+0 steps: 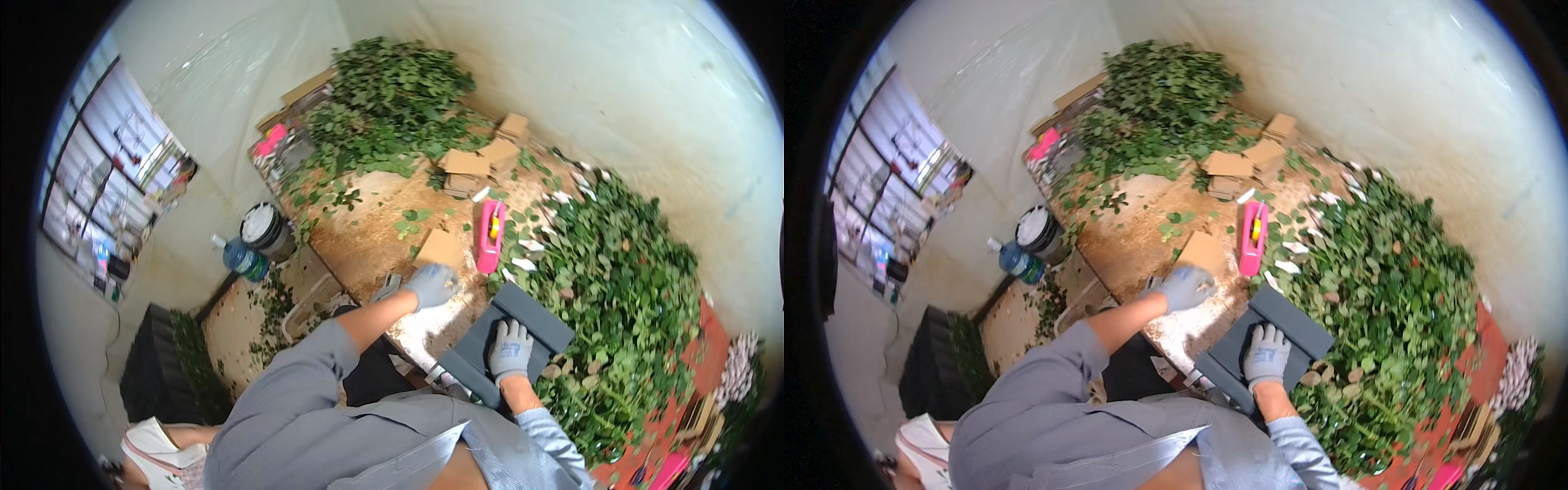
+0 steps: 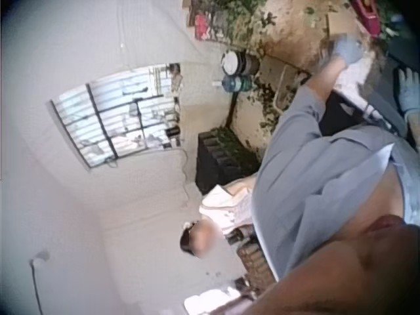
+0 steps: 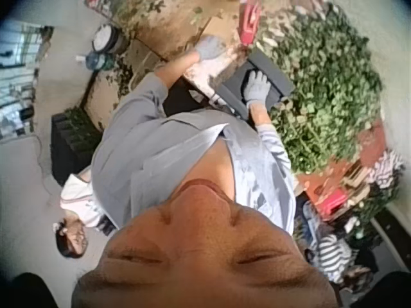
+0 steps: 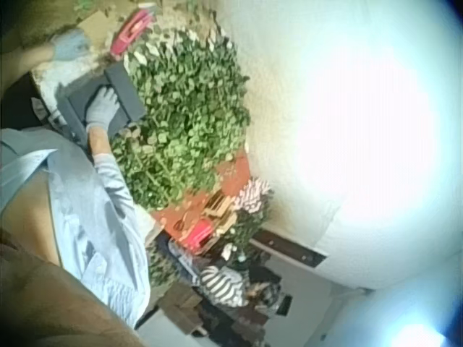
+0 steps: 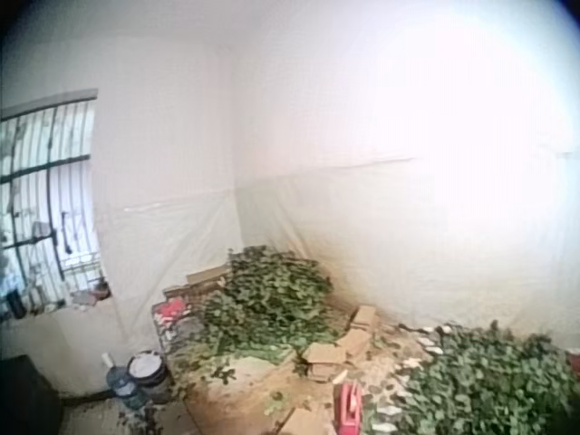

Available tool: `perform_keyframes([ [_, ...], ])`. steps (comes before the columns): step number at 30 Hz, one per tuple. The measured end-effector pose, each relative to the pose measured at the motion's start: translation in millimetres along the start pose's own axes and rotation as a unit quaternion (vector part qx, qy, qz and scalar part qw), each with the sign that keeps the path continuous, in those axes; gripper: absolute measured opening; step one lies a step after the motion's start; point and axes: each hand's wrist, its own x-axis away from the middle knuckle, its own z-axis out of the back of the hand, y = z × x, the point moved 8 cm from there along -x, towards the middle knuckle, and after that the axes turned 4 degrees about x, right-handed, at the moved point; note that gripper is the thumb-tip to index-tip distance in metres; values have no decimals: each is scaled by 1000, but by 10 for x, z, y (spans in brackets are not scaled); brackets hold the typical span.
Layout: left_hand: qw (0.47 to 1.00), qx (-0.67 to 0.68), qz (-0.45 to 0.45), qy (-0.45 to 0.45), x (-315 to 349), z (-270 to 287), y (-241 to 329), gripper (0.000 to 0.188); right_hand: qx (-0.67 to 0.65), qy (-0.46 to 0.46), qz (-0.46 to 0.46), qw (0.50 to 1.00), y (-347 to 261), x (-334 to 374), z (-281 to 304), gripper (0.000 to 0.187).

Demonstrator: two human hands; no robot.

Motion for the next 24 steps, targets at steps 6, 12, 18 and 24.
perform_keyframes([
  [6,961,-131,245,9,-609,-52,-1000,80,-6,-13,8,1000,-5,-31,23,36],
  [12,935,-151,322,-13,-795,-221,-1105,105,-8,22,19,1000,5,-34,22,39],
  [18,923,-167,345,-28,-826,-353,-1262,101,-5,-7,16,1000,-12,-25,16,44],
  [24,943,-148,297,25,-752,-218,-1157,108,-16,-1,10,1000,30,-8,10,49],
])
